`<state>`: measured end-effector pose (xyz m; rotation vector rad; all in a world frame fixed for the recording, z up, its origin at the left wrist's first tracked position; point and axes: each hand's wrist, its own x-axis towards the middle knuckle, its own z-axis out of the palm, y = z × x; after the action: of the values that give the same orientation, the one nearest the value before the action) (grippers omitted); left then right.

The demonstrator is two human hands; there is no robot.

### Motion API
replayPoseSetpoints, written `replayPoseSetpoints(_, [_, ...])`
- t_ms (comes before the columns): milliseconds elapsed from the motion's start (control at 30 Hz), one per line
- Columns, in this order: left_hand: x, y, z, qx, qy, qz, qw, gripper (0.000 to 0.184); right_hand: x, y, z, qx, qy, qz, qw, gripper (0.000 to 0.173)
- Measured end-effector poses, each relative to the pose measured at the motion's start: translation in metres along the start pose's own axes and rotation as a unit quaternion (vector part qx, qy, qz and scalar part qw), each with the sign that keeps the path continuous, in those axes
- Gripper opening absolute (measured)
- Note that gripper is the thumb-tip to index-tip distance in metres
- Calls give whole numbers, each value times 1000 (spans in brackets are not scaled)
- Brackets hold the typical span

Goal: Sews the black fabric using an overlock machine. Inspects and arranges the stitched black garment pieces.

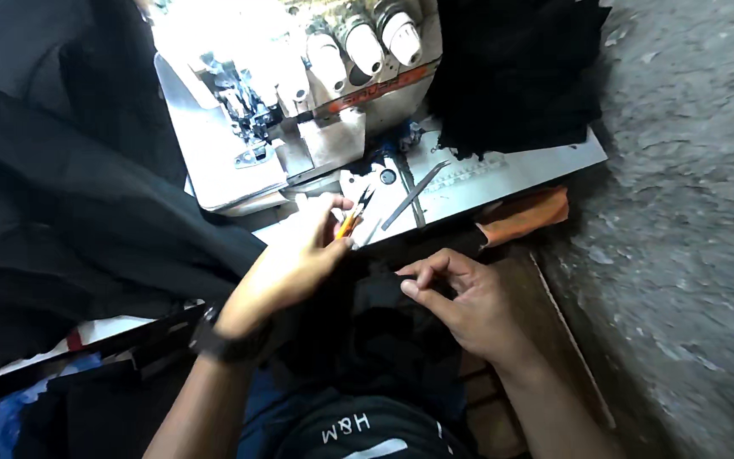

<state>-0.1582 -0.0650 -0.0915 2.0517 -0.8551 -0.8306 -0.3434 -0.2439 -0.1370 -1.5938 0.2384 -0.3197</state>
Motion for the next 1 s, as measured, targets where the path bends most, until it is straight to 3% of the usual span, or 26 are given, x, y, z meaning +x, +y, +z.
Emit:
replayPoseSetpoints(100, [-57, -16, 0, -322, 14, -2, 947, 37, 8, 1, 1, -32, -49, -24, 998, 12])
replayPoseSetpoints(233, [-91, -29, 19, -472, -11, 16, 882, 37, 18, -3, 9, -67, -94, -32, 993, 18])
replayPoseSetpoints(333, [-95, -30, 31, -436, 24, 31, 899, 45, 19, -10, 12, -102, -111, -6, 989, 23])
replayPoseSetpoints(500, [-92, -24, 43, -392, 89, 52, 914, 41, 8, -21, 11, -141, -84, -24, 986, 20])
replayPoseSetpoints(700, [-93, -15, 47, -61, 151, 99, 982, 33, -5, -31, 21, -154, -5, -9, 988, 21])
replayPoseSetpoints(833, [-98, -8, 51, 81, 206, 85, 971, 32, -7, -33, 26, -132, -12, -11, 991, 30])
replayPoseSetpoints(1000, [-99, -4, 52, 106, 200, 89, 970, 33, -6, -37, 32, -132, -39, -28, 990, 32])
